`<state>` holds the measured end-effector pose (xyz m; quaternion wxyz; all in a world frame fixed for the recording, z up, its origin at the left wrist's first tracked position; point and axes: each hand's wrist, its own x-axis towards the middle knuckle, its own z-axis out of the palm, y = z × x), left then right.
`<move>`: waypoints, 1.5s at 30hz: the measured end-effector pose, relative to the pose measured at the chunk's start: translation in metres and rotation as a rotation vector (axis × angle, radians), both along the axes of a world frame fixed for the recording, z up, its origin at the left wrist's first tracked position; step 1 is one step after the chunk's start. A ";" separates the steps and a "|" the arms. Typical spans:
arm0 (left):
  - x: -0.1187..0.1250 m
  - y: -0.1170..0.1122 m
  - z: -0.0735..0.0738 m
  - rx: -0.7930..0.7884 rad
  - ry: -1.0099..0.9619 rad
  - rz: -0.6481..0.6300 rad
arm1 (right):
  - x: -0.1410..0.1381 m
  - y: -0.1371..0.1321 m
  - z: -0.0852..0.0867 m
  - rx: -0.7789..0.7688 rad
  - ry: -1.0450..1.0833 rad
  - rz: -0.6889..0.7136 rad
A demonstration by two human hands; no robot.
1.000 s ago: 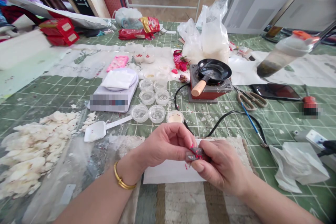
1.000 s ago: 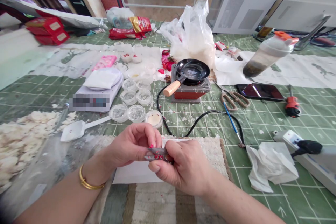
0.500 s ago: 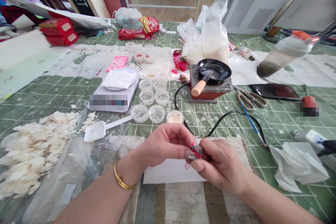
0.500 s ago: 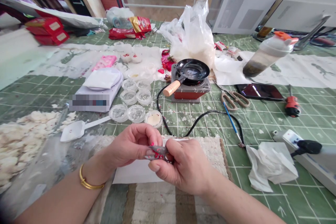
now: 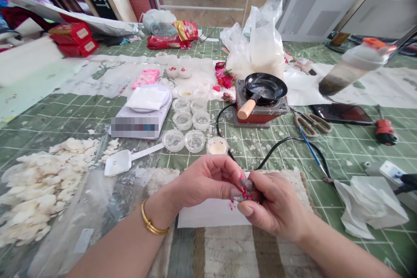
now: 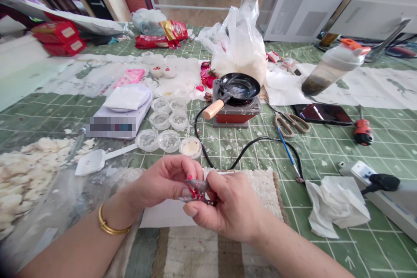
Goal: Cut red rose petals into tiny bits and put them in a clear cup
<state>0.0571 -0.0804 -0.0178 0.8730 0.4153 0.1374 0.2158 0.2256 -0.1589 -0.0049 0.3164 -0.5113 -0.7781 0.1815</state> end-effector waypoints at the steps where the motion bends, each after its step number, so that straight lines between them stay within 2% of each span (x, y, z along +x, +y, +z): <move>1: 0.000 0.000 0.000 -0.002 -0.009 0.002 | 0.000 0.000 0.000 0.000 0.007 0.005; 8: 0.002 0.001 0.002 -0.017 -0.051 0.074 | 0.000 -0.001 -0.001 -0.022 0.015 0.008; 13: 0.002 0.000 0.001 -0.042 -0.029 0.063 | 0.001 -0.001 0.001 -0.034 -0.015 0.007; 20: 0.000 0.000 -0.002 -0.001 -0.002 0.045 | 0.001 -0.002 -0.001 -0.054 -0.019 0.032; 26: 0.000 0.000 0.000 -0.001 -0.037 0.040 | 0.002 -0.002 -0.001 -0.062 -0.013 0.026; 33: 0.001 -0.001 0.000 0.008 -0.105 0.022 | 0.002 -0.003 0.003 -0.171 -0.019 0.057; 45: 0.001 0.000 -0.001 -0.032 -0.156 0.002 | 0.002 -0.003 0.004 -0.186 -0.003 0.063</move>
